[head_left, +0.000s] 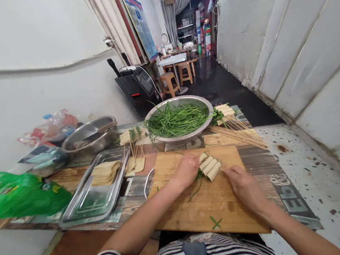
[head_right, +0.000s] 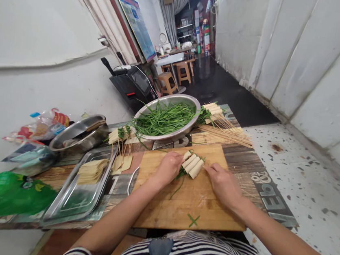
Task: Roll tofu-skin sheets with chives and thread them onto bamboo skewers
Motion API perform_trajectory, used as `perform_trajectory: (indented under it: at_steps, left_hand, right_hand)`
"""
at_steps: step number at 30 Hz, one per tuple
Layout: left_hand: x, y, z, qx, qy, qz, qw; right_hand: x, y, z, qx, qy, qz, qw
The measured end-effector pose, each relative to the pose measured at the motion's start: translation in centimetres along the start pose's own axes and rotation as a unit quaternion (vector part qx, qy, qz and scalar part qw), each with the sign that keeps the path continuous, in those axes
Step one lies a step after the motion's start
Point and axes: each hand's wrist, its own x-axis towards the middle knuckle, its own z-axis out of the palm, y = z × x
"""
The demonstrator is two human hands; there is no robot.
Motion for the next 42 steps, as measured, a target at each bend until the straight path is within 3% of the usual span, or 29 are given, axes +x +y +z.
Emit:
perform_trajectory:
  at_steps: [10,14,17,20,26,42]
  left_hand:
    - [0.3,-0.6,-0.9,-0.047,-0.061,0.015,0.997]
    - [-1.2,1.4,0.1,-0.002,0.015,-0.097,0.995]
    - [-2.2,3.5,0.5,0.0,0.06,-0.134,0.989]
    - [-2.6,4.5,0.6,-0.014,0.08,-0.119,0.99]
    - [-2.8,3.9,1.4,-0.065,0.133,-0.092,0.985]
    - [-2.6,4.0,2.7,-0.083,0.132,-0.101,0.983]
  right_hand:
    - [1.9,-0.5,0.0,-0.074,-0.066,0.015,0.995]
    - [1.6,-0.6,0.4,-0.102,-0.05,0.014,0.993]
    - [1.0,-0.2,0.8,-0.106,-0.025,-0.009,0.994]
    - [0.0,0.9,0.9,-0.109,-0.005,-0.035,0.993]
    - [-1.7,2.1,-0.3,-0.117,0.001,-0.033,0.993]
    - [-0.7,1.9,-0.1,-0.039,-0.046,-0.096,0.994]
